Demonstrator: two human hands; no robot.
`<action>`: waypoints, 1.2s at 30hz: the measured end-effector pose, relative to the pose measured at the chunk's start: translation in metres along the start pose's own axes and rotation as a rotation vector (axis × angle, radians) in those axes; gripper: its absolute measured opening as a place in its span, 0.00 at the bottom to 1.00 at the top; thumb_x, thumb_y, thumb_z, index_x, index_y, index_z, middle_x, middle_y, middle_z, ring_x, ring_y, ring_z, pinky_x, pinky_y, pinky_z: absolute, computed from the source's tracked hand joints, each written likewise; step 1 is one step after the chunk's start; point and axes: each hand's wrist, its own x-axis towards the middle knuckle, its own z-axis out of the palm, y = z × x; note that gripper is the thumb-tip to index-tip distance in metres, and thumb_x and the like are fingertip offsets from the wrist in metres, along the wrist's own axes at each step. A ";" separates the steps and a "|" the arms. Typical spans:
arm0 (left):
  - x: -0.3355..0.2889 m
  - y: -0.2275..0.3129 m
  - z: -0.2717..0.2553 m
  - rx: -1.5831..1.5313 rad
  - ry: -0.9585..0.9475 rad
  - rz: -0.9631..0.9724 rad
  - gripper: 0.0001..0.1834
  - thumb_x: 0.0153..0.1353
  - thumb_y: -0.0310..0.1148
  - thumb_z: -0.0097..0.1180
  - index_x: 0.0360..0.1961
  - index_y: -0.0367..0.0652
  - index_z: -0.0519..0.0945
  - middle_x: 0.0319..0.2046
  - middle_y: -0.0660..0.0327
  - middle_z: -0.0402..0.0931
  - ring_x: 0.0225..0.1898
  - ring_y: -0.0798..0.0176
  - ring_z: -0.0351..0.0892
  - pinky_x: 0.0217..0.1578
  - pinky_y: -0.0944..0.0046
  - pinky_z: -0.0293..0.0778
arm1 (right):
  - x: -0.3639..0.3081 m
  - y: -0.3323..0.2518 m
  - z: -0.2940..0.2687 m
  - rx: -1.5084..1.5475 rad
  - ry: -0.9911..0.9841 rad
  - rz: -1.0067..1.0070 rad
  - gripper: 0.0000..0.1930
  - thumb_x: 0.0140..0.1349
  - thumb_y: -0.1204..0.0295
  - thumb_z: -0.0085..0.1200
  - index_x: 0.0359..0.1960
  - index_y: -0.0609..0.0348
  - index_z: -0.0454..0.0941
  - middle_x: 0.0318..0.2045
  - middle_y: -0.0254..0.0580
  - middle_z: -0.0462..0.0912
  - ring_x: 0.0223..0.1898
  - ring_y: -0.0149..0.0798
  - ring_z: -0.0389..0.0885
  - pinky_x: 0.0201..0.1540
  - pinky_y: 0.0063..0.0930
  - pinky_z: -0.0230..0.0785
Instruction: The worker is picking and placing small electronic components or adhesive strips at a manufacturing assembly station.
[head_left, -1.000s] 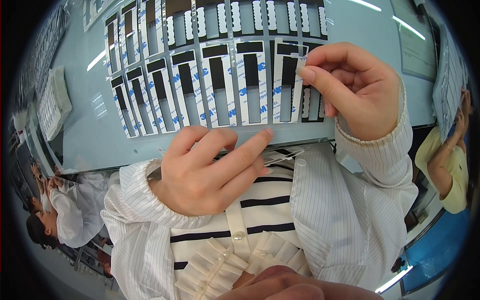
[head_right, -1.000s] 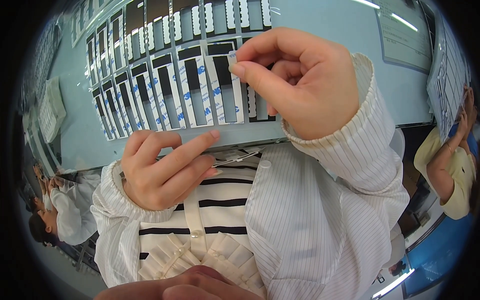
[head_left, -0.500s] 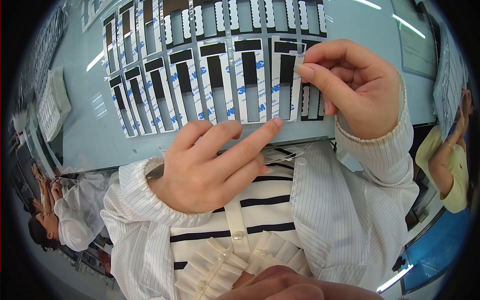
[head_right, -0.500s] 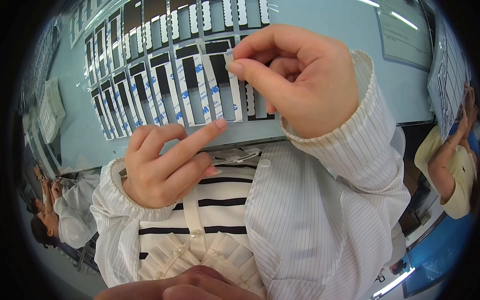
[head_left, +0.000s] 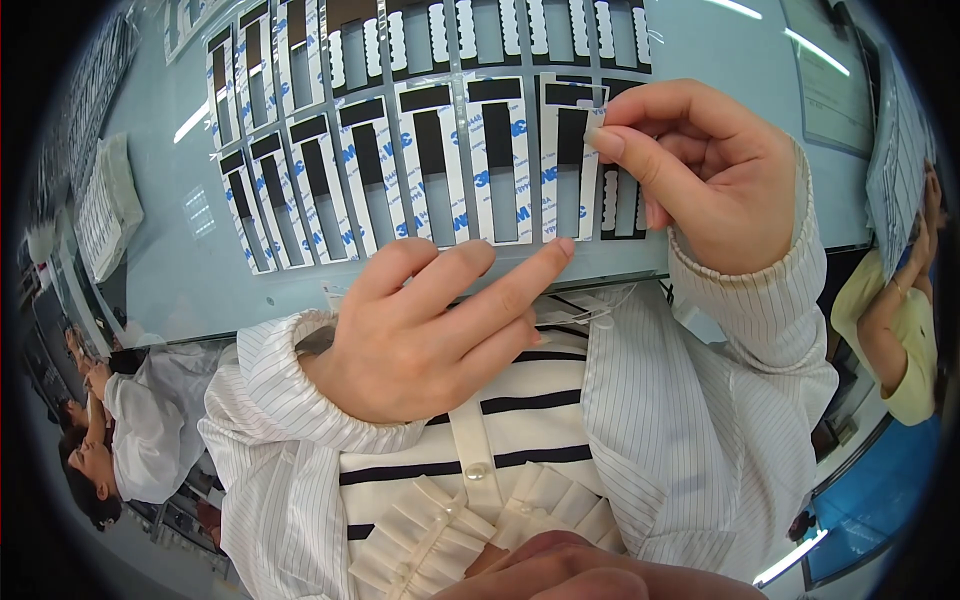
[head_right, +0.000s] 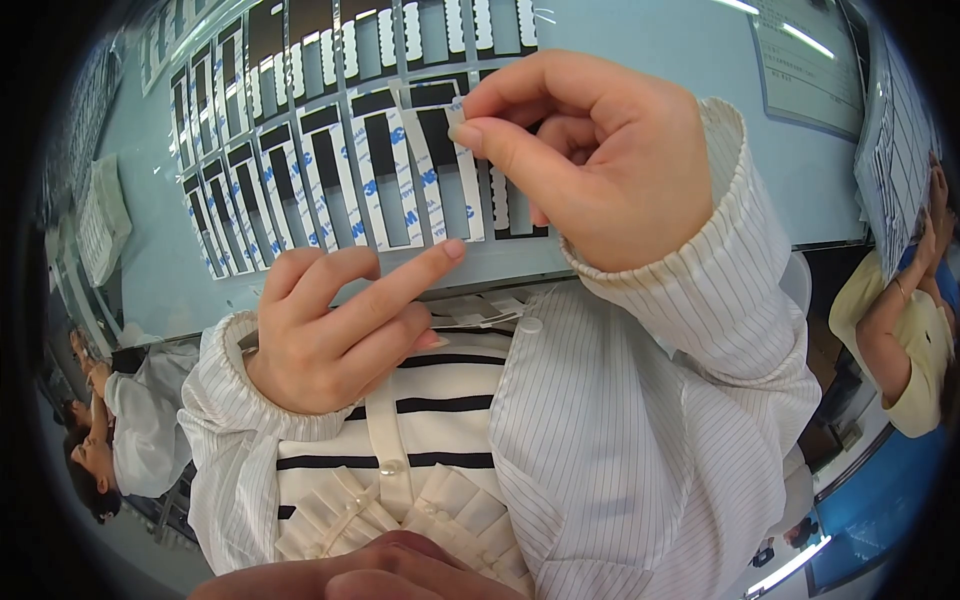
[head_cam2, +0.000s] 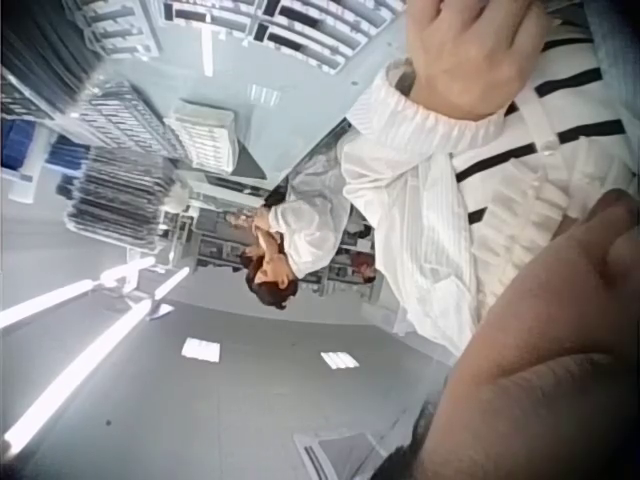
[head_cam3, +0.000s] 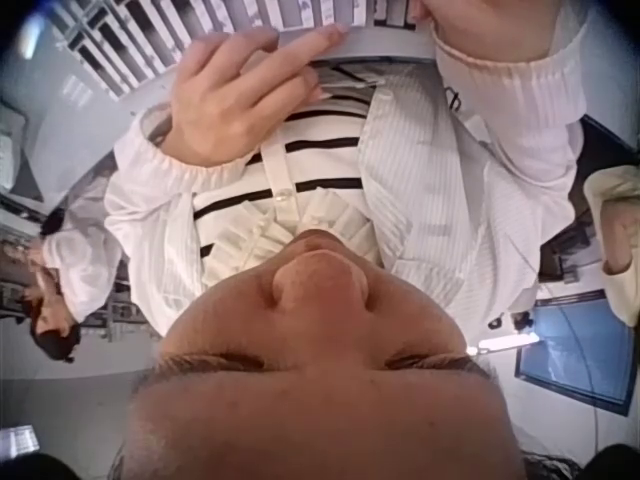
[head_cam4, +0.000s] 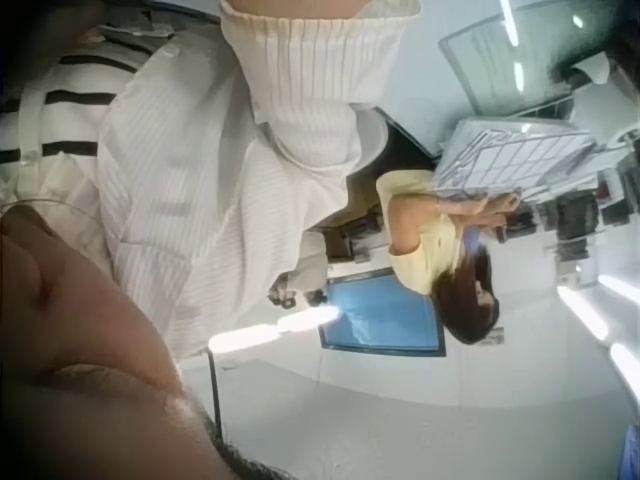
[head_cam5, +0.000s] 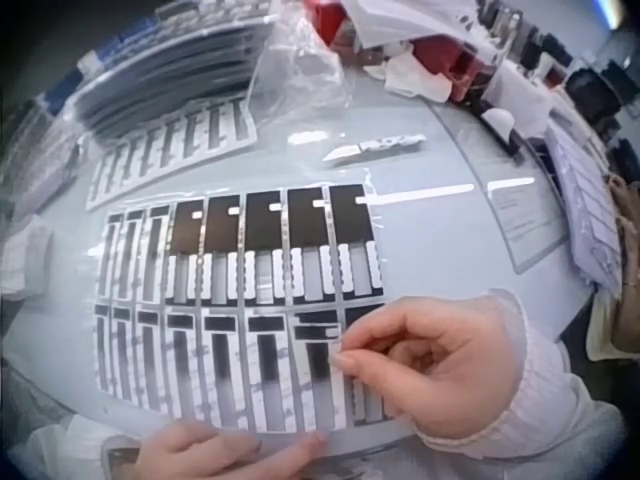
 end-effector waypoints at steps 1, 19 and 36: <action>0.001 0.000 0.000 0.009 -0.018 0.011 0.13 0.53 0.41 0.59 0.21 0.47 0.72 0.49 0.67 0.80 0.31 0.66 0.71 0.31 0.68 0.62 | 0.000 0.000 0.000 -0.004 0.000 -0.005 0.07 0.59 0.80 0.58 0.39 0.67 0.79 0.31 0.37 0.83 0.19 0.16 0.72 0.18 0.08 0.62; 0.007 -0.001 0.004 -0.054 -0.025 0.017 0.11 0.50 0.41 0.60 0.23 0.47 0.73 0.51 0.69 0.77 0.36 0.64 0.70 0.35 0.66 0.63 | -0.003 0.002 0.000 -0.151 0.038 -0.141 0.07 0.58 0.81 0.59 0.38 0.67 0.79 0.30 0.34 0.82 0.21 0.17 0.74 0.19 0.07 0.63; 0.015 -0.002 0.004 -0.185 -0.027 -0.069 0.12 0.47 0.38 0.62 0.23 0.44 0.73 0.51 0.66 0.78 0.35 0.61 0.69 0.33 0.63 0.62 | 0.005 0.002 -0.009 -0.439 0.082 -0.358 0.07 0.50 0.84 0.62 0.32 0.61 0.82 0.31 0.33 0.79 0.18 0.18 0.60 0.20 0.13 0.51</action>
